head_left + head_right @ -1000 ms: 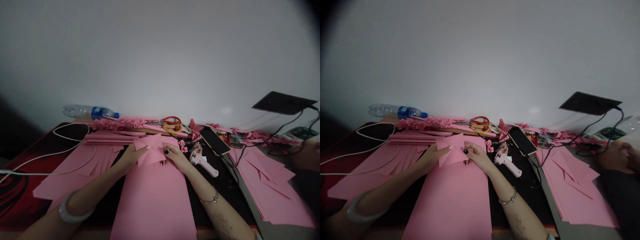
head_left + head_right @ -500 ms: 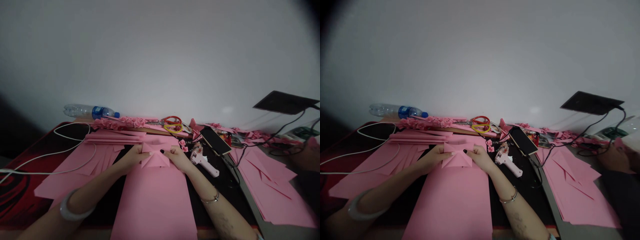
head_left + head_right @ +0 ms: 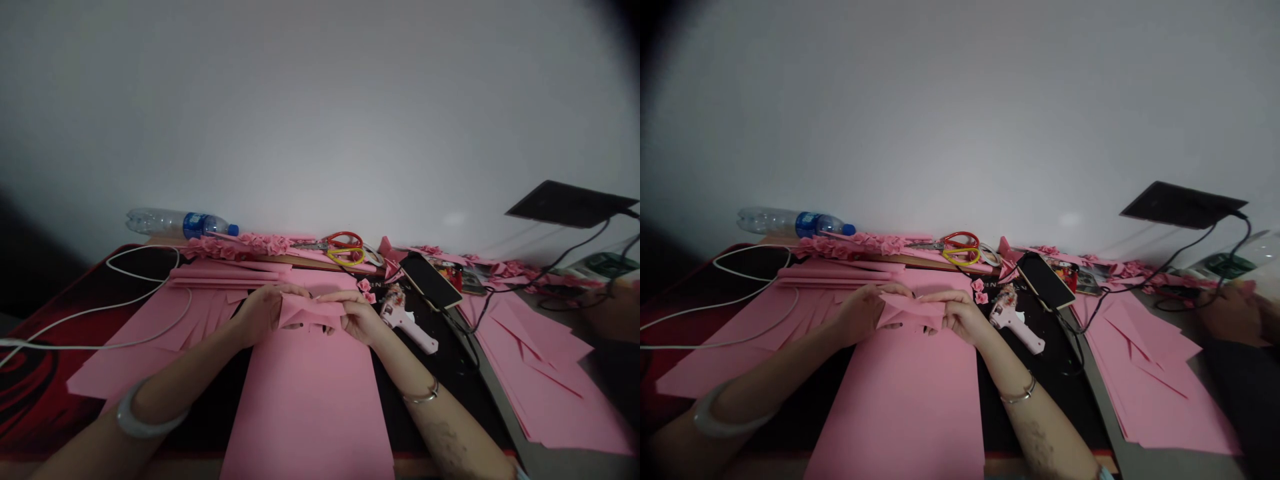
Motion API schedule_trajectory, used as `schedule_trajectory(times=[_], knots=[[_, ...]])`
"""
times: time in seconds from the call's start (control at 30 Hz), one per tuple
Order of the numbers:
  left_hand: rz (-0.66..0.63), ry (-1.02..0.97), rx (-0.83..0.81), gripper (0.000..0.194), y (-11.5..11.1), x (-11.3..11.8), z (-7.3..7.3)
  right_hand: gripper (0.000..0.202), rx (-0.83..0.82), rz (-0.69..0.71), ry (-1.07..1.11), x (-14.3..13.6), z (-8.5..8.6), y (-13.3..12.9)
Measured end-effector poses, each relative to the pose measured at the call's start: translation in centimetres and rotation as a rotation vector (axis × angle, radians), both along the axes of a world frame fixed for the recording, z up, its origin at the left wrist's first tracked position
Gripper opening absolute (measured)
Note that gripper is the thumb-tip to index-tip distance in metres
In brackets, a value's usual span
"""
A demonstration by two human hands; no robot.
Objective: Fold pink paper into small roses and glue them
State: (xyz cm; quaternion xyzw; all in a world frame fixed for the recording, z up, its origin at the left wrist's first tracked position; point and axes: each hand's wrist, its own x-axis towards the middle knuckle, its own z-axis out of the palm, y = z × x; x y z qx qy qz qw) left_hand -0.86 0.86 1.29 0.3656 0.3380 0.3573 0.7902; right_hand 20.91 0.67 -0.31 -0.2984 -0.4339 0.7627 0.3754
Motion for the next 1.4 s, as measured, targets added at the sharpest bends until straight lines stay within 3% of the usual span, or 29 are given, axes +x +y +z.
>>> schedule_trajectory(times=[0.13,0.23,0.37,0.5,0.67,1.23,1.4], knots=[[-0.007,-0.023,-0.051,0.032,0.2,0.0,0.0,0.036,-0.022,0.003,0.028,0.0,0.2,0.1],[0.049,0.076,0.026,0.022,-0.2,0.3,0.1,0.032,-0.008,0.005,0.029,-0.1,0.1,0.1],[0.037,0.173,0.096,0.028,-0.6,0.7,-0.2,0.024,0.022,-0.041,-0.067,-0.3,-0.1,-0.1],[0.079,0.257,0.177,0.035,-0.5,0.7,-0.4,0.032,0.072,-0.071,-0.125,-0.6,0.0,-0.1],[0.131,0.382,0.272,0.030,-0.7,0.9,0.0,0.037,0.126,-0.105,-0.133,-0.9,-0.2,0.0],[0.194,0.376,0.323,0.029,-0.6,1.1,-0.2,0.032,0.165,-0.138,-0.155,-1.0,-0.8,0.1],[0.154,0.426,0.339,0.033,-0.5,1.0,-0.2,0.032,0.194,-0.178,-0.189,-1.2,-1.2,0.3]])
